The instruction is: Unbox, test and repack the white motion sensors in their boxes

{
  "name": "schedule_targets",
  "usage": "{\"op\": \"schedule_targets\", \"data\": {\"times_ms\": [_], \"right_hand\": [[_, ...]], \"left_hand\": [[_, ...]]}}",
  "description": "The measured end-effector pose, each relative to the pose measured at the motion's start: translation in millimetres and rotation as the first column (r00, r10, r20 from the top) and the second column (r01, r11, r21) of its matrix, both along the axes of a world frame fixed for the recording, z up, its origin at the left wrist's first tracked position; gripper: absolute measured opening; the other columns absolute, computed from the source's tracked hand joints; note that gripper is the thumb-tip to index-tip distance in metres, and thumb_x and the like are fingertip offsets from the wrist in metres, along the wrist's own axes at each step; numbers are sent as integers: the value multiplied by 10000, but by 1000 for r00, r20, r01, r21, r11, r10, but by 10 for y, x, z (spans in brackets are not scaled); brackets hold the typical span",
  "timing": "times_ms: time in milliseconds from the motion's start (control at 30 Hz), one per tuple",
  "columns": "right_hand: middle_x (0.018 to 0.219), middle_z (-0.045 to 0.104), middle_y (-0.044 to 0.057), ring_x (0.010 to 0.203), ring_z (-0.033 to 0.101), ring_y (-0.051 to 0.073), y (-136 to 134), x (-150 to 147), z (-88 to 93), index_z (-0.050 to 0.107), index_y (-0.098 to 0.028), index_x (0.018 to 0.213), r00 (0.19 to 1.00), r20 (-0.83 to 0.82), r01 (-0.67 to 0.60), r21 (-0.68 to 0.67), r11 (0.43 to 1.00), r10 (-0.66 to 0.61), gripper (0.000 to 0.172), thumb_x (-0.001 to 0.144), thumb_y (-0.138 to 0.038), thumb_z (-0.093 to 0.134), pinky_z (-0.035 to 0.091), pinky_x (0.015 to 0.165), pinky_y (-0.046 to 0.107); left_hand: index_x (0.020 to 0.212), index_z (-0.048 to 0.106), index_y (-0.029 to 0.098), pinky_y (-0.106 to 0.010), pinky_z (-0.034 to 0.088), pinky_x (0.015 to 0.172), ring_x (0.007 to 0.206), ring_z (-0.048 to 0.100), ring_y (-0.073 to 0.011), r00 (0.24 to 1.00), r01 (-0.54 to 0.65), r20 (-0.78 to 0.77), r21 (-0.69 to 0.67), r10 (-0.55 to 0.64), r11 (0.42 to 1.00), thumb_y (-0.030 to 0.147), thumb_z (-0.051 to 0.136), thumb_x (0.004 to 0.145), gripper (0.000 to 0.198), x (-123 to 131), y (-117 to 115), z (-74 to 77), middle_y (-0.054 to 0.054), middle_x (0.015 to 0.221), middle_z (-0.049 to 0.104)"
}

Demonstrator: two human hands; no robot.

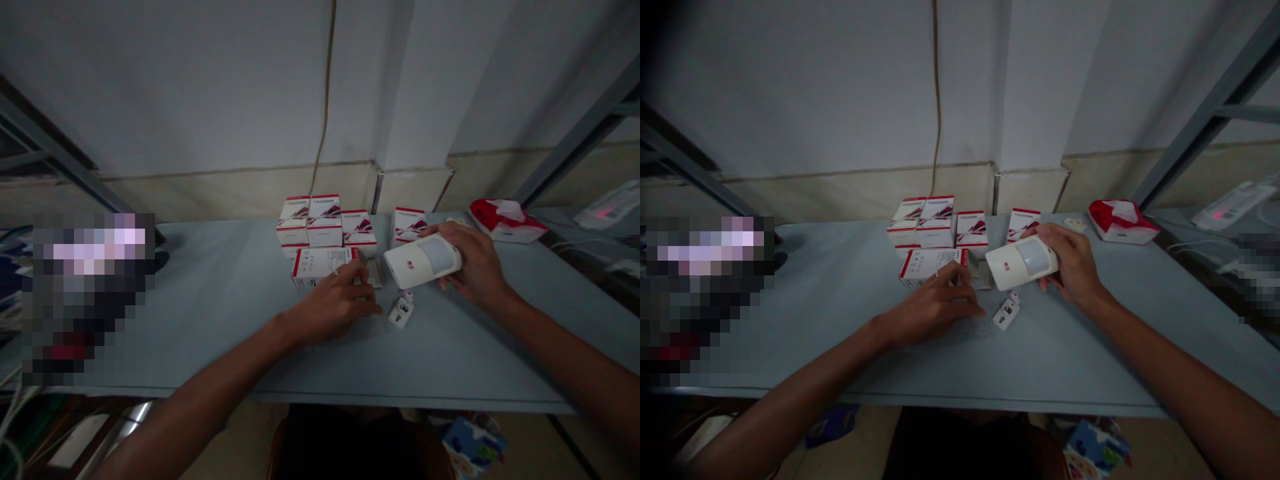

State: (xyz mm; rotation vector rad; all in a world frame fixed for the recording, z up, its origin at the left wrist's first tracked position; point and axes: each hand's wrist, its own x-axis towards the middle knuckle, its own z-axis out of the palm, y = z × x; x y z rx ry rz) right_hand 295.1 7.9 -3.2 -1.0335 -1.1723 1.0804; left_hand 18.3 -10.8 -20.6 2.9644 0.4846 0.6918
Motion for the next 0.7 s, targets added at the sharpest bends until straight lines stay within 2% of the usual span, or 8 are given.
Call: {"op": "schedule_targets", "data": {"times_ms": [133,300,433,567,700], "right_hand": [[617,690,34,274,487,132,-21,-15,11,780,-201,902,1000,3,-23,0,1000,23,246,894,-434,701,302,192,249],[601,673,28,267,472,129,-26,-16,12,778,-200,893,1000,8,-1,-5,1000,1,234,882,-421,703,299,188,249],[594,671,25,275,502,140,-38,-28,5,777,-194,892,1000,6,-10,3,1000,9,270,887,-455,706,278,188,238],[567,670,17,255,496,141,-77,-39,25,773,-190,911,998,14,-62,-31,998,62,289,870,-471,723,258,187,227],[538,659,4,248,485,134,-129,-61,60,778,-187,928,991,21,-129,-50,990,130,304,863,-479,724,276,188,223]], "left_hand": [[1188,748,211,-424,488,1040,1260,499,-288,999,8,-49,27,-7,1000,-9,604,936,364,-17,8,23,-55,1186,758],[1087,768,199,-399,481,936,1229,511,-312,995,7,-99,67,0,998,101,631,985,197,-2,-1,-18,-70,1039,751],[1041,778,185,-367,481,873,1112,529,-260,1000,-23,7,69,22,997,74,594,1000,219,4,12,3,-75,1016,749],[999,778,186,-338,485,827,991,536,-212,983,-54,178,43,45,998,149,630,1016,154,-13,52,65,-67,1010,770],[1001,764,181,-341,490,840,931,550,-189,974,-30,224,-29,36,999,181,638,1022,128,-25,68,101,-59,996,791]]}}
